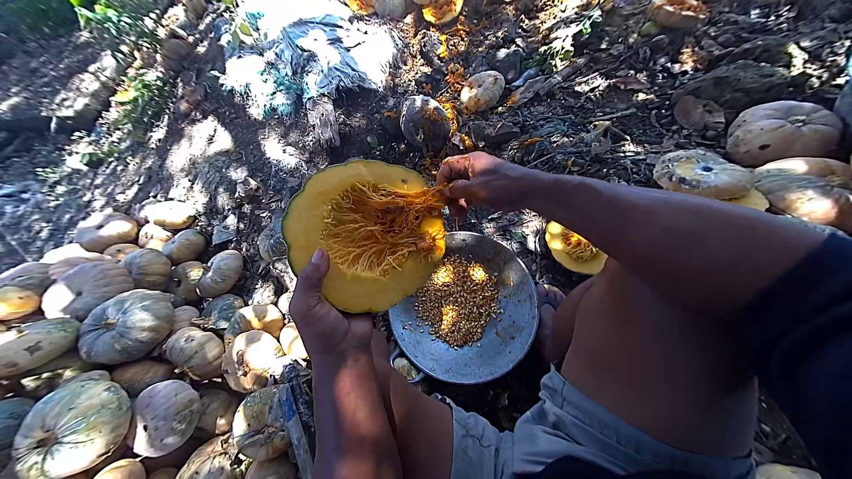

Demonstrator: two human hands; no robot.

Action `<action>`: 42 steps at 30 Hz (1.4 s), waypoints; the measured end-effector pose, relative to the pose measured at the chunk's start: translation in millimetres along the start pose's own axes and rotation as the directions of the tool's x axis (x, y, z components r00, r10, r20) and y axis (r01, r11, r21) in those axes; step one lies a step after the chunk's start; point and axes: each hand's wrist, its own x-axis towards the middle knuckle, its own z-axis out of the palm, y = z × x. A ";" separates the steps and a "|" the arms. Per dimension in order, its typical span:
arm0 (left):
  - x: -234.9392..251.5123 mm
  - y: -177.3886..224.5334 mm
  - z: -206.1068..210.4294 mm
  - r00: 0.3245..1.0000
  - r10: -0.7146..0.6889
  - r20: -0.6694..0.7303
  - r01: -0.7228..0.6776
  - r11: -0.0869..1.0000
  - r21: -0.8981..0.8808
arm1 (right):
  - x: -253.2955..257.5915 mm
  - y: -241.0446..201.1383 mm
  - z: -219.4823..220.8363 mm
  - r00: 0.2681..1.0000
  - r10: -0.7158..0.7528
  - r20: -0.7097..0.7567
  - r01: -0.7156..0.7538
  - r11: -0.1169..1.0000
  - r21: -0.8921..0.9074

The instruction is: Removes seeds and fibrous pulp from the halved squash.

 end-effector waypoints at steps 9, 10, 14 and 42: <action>5.2 6.3 -6.6 0.999 0.050 -0.008 -0.050 0.998 -0.024 | -6.9 -0.6 -4.2 0.982 0.161 0.096 -0.164 0.986 0.022; 5.8 7.1 -7.9 0.999 0.054 -0.004 -0.054 0.998 -0.030 | -7.4 0.3 -4.3 0.978 0.175 0.112 -0.177 0.984 0.012; 9.0 10.2 -14.0 0.997 0.072 0.012 -0.072 0.996 -0.057 | -8.9 8.3 -4.7 0.957 0.214 0.198 -0.198 0.975 -0.100; 3.1 8.4 -7.1 0.996 0.084 0.036 -0.083 0.996 -0.037 | -15.3 -4.0 32.8 0.992 -0.126 -0.029 0.108 0.935 -0.337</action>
